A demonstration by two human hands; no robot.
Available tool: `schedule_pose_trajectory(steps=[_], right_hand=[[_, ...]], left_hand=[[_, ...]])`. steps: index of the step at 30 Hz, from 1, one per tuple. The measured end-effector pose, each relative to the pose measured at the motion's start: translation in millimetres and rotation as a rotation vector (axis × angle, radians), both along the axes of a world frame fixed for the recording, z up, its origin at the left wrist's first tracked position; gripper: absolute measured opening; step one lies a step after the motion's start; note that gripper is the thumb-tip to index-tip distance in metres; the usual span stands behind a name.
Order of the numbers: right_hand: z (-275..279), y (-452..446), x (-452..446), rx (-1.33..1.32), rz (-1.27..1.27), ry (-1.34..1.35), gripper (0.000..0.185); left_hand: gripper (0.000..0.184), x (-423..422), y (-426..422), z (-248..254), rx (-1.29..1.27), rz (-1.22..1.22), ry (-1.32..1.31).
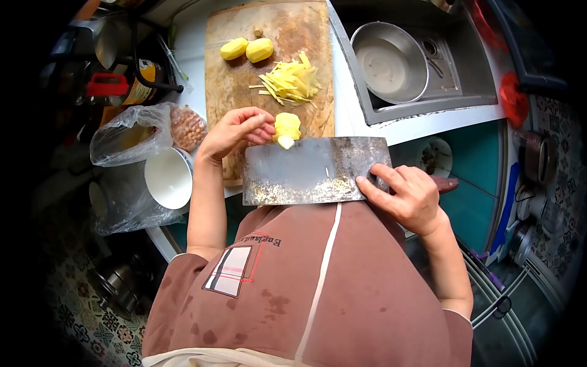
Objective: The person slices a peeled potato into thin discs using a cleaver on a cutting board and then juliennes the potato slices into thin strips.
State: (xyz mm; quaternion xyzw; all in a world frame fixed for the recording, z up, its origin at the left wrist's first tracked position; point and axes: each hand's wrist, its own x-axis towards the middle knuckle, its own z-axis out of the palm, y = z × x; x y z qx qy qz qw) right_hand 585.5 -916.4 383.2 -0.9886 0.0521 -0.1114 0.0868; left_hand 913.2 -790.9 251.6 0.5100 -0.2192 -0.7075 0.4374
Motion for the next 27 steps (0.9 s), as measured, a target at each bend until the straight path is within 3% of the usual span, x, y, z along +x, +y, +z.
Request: schedule_pose_trajectory(steps=[4, 7, 9, 12, 14, 17, 19, 22, 27], right_hand=[[-2.7, 4.4, 4.2, 0.008, 0.049, 0.022, 0.034], [-7.6, 5.3, 3.7, 0.049, 0.015, 0.019, 0.031], [-12.4, 5.0, -1.3, 0.126, -0.058, -0.001, 0.029], [-22.9, 3.2, -22.4, 0.512, -0.295, 0.088, 0.031], [-35.1, -0.8, -34.4, 0.742, -0.407, 0.069, 0.024], [-36.3, -6.5, -42.9, 1.15, -0.795, 0.314, 0.022], [-43.0, -6.9, -44.7, 1.263, -0.813, 0.295, 0.021], [-50.2, -5.5, -45.0, 1.393, -0.867, 0.286, 0.02], [-59.9, -8.0, -41.4, 1.532, -0.896, 0.254, 0.02]], left_hand=[[0.019, -10.4, -2.4, 5.0, -0.18, -0.279, -0.1], [0.016, -3.0, -1.0, -2.1, -0.095, -0.152, 0.028], [0.009, -2.6, 1.5, -5.3, -0.085, 0.171, -0.081], [0.008, -2.1, 2.8, -32.7, -0.142, 0.389, -0.411], [0.008, -10.5, 0.3, -39.9, -0.211, 0.395, -0.722], [0.011, -21.1, -4.3, -32.2, -0.307, 0.287, -1.038], [0.013, -24.3, -5.0, -37.2, -0.44, 0.271, -1.219], [0.014, -26.3, -6.2, -41.2, -0.373, 0.308, -1.11], [0.018, -28.2, -7.7, -37.6, -0.353, 0.332, -1.177]])
